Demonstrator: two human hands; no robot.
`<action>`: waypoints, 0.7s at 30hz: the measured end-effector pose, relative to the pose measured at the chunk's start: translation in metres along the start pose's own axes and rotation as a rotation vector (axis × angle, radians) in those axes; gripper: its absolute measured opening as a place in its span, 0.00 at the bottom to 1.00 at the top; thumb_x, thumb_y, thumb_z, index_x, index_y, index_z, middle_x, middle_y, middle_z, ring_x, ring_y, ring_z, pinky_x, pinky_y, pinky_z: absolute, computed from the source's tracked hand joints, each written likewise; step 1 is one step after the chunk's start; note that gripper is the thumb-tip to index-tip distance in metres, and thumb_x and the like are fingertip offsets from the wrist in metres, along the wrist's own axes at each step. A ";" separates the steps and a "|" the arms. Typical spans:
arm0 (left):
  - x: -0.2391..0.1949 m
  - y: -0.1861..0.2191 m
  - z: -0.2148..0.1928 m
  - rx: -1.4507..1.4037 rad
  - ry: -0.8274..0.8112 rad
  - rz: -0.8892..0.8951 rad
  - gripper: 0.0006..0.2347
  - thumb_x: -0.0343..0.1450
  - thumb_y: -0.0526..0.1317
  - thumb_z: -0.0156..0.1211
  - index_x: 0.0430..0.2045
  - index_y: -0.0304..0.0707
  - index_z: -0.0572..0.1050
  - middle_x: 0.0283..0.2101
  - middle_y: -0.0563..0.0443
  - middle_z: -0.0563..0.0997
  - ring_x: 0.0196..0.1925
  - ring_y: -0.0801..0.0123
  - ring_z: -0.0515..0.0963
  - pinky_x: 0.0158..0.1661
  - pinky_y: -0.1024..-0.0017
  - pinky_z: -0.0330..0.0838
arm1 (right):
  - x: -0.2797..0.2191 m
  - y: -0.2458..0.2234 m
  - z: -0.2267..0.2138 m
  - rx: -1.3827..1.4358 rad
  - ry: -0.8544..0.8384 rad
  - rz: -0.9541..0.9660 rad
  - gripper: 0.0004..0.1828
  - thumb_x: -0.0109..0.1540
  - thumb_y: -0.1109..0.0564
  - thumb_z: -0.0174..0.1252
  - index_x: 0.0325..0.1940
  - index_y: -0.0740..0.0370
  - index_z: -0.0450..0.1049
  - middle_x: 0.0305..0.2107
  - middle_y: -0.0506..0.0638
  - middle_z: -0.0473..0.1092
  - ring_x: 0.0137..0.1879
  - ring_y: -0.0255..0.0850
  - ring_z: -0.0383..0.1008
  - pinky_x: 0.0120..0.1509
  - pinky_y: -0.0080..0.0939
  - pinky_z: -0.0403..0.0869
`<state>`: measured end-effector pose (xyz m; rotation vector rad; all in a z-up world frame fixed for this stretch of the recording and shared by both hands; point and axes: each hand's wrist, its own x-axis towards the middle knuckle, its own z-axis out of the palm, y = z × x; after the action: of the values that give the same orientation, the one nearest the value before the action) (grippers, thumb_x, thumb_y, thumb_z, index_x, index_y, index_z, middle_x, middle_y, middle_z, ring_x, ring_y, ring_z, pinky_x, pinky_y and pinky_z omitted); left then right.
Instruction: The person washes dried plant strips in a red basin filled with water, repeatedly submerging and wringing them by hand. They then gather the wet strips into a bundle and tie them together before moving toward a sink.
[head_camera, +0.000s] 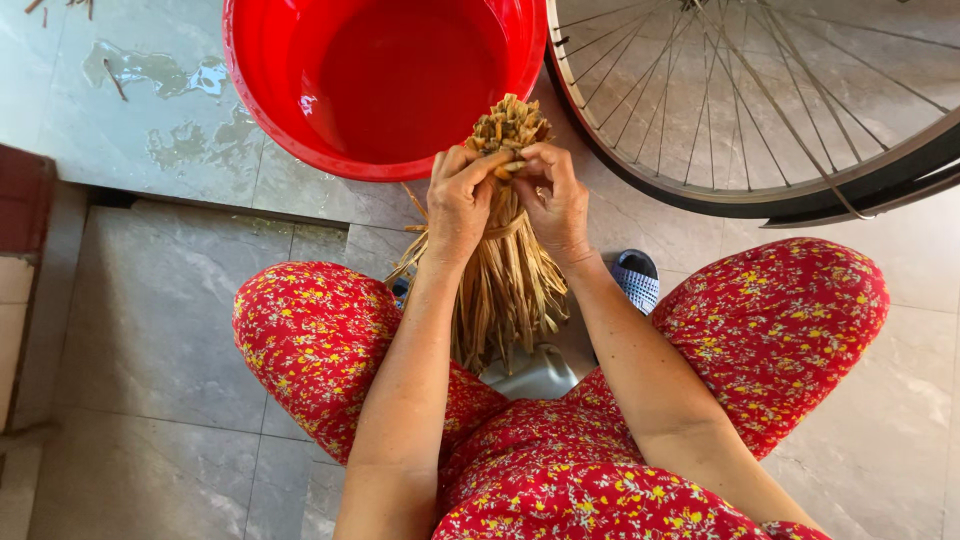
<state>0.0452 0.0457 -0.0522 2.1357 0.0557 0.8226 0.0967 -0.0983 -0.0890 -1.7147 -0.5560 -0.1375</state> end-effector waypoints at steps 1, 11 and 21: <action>0.000 0.000 -0.001 0.018 -0.016 0.001 0.16 0.65 0.24 0.64 0.43 0.44 0.84 0.35 0.52 0.76 0.41 0.60 0.75 0.44 0.65 0.73 | 0.000 -0.001 0.000 -0.016 -0.008 -0.044 0.20 0.63 0.71 0.63 0.57 0.63 0.68 0.45 0.48 0.77 0.51 0.35 0.81 0.53 0.30 0.78; 0.012 0.011 -0.013 -0.079 -0.183 -0.028 0.11 0.65 0.33 0.72 0.39 0.36 0.79 0.38 0.51 0.80 0.44 0.57 0.77 0.45 0.63 0.72 | 0.002 0.002 -0.001 -0.179 0.072 -0.054 0.10 0.62 0.72 0.63 0.44 0.65 0.73 0.39 0.50 0.76 0.45 0.35 0.81 0.49 0.34 0.79; 0.036 -0.025 -0.009 -0.121 -0.487 -0.166 0.12 0.66 0.37 0.73 0.33 0.32 0.74 0.32 0.44 0.82 0.35 0.56 0.84 0.35 0.64 0.74 | -0.009 0.003 0.005 0.207 0.049 0.047 0.09 0.63 0.73 0.59 0.43 0.64 0.71 0.46 0.50 0.73 0.53 0.34 0.76 0.56 0.31 0.79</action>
<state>0.0740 0.0795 -0.0464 2.1263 -0.0688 0.1918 0.0892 -0.0968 -0.0964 -1.5183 -0.4764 -0.0848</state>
